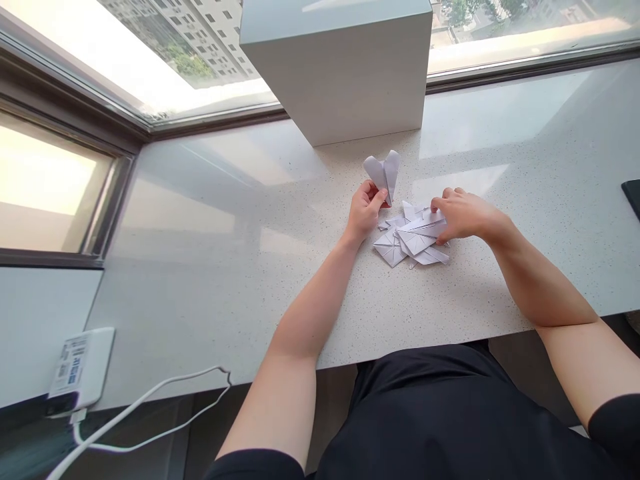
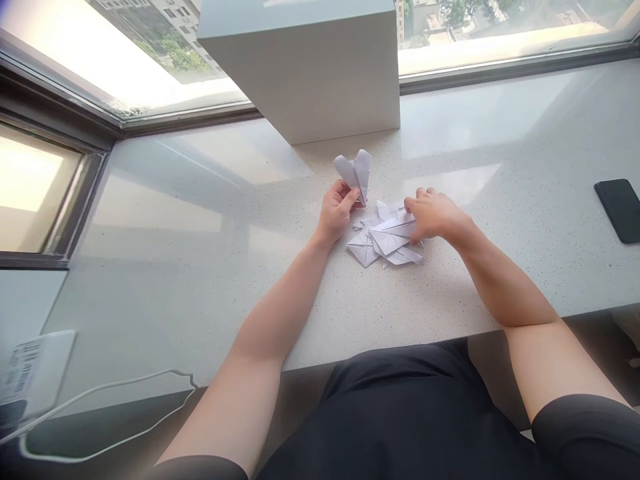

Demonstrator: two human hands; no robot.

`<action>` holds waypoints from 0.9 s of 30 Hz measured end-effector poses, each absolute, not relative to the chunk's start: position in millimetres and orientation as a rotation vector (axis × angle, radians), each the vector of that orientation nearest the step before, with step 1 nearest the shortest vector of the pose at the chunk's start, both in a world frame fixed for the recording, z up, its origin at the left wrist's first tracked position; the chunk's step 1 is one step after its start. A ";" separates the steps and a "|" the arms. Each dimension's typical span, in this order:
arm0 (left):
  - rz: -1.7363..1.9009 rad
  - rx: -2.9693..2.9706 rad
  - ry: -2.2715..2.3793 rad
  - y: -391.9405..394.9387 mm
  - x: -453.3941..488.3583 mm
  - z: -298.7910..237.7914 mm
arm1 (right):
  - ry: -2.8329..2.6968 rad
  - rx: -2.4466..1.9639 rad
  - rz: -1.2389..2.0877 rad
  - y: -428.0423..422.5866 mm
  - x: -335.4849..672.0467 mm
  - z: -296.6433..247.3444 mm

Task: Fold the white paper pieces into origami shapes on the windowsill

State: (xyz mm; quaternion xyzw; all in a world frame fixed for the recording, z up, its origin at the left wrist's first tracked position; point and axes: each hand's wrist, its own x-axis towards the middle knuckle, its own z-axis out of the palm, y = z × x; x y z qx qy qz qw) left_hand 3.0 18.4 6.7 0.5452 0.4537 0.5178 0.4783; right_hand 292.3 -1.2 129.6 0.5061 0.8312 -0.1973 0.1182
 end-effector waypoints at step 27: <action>1.242 1.391 1.109 13.9 8.7 10.2 | 2.510 1.559 -1.787 26.7 312.8 142.4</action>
